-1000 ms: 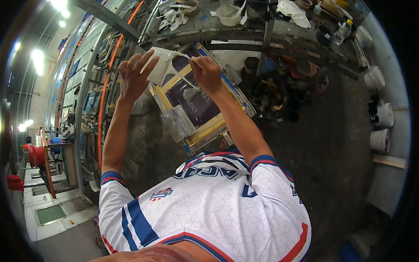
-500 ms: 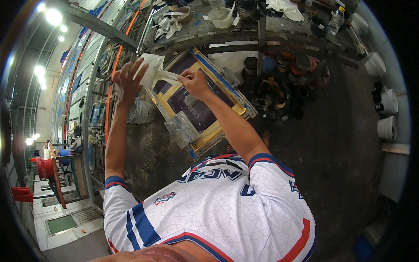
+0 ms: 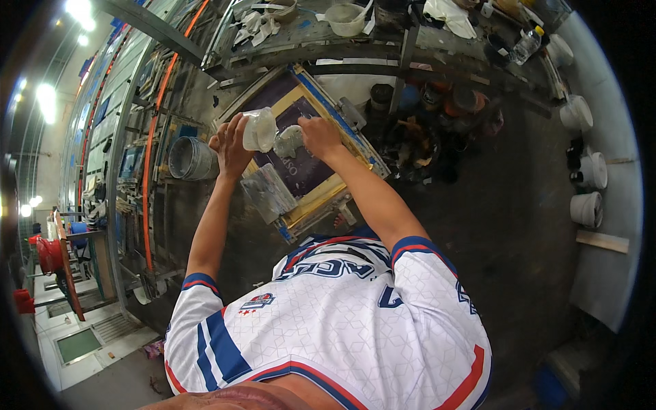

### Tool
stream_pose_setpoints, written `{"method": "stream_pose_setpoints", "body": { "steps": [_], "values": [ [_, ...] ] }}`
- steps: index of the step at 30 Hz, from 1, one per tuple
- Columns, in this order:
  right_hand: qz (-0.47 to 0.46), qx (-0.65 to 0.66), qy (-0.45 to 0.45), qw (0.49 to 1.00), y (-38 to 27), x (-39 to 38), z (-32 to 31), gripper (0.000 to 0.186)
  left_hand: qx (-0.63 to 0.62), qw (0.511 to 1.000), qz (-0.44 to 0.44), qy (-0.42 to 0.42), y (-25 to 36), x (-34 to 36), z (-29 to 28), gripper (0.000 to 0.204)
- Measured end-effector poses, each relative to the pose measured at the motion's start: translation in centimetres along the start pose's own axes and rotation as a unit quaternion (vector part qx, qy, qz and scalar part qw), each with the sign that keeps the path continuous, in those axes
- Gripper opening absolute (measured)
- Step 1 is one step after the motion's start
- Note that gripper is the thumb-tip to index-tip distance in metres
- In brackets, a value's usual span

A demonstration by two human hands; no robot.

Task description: The person carries a screen printing frame to a conveyor line, pours ink onto the screen, and uses a squeegee to pull ink across the mesh onto blue fabric pieces. The person repeatedly repositions the squeegee and pulls ink across the screen in a continuous motion.

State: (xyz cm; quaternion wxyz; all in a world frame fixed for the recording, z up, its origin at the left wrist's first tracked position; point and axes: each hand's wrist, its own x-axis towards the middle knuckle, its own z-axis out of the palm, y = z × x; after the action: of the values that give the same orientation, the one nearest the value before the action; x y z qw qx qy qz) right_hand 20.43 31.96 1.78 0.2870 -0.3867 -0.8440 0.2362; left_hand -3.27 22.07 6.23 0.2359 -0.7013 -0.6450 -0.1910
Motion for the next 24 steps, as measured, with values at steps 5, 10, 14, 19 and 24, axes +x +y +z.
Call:
{"method": "stream_pose_setpoints", "body": {
  "steps": [5,10,14,19,24],
  "values": [
    [-0.051,-0.039,-0.012,0.998,-2.4,1.4,-1.7,0.013,0.011,0.999,-0.019,0.044,1.0,-0.3,0.5,0.063],
    [-0.089,-0.041,-0.032,0.995,-3.9,1.1,-3.0,0.008,0.143,0.977,-0.156,0.030,1.1,-1.6,0.4,0.059],
    [-0.124,-0.062,0.001,0.990,-3.9,1.0,-5.9,0.003,-0.121,0.953,-0.278,-0.002,4.0,-3.6,2.7,0.076],
    [-0.218,-0.094,0.051,0.970,0.7,-1.2,-9.2,0.009,-0.497,0.802,-0.329,-0.036,12.4,-0.6,4.9,0.083],
    [-0.090,-0.040,0.115,0.989,5.6,-6.6,-19.4,0.022,-0.673,0.678,-0.287,-0.070,23.8,6.6,7.7,0.081]
  ]
}}
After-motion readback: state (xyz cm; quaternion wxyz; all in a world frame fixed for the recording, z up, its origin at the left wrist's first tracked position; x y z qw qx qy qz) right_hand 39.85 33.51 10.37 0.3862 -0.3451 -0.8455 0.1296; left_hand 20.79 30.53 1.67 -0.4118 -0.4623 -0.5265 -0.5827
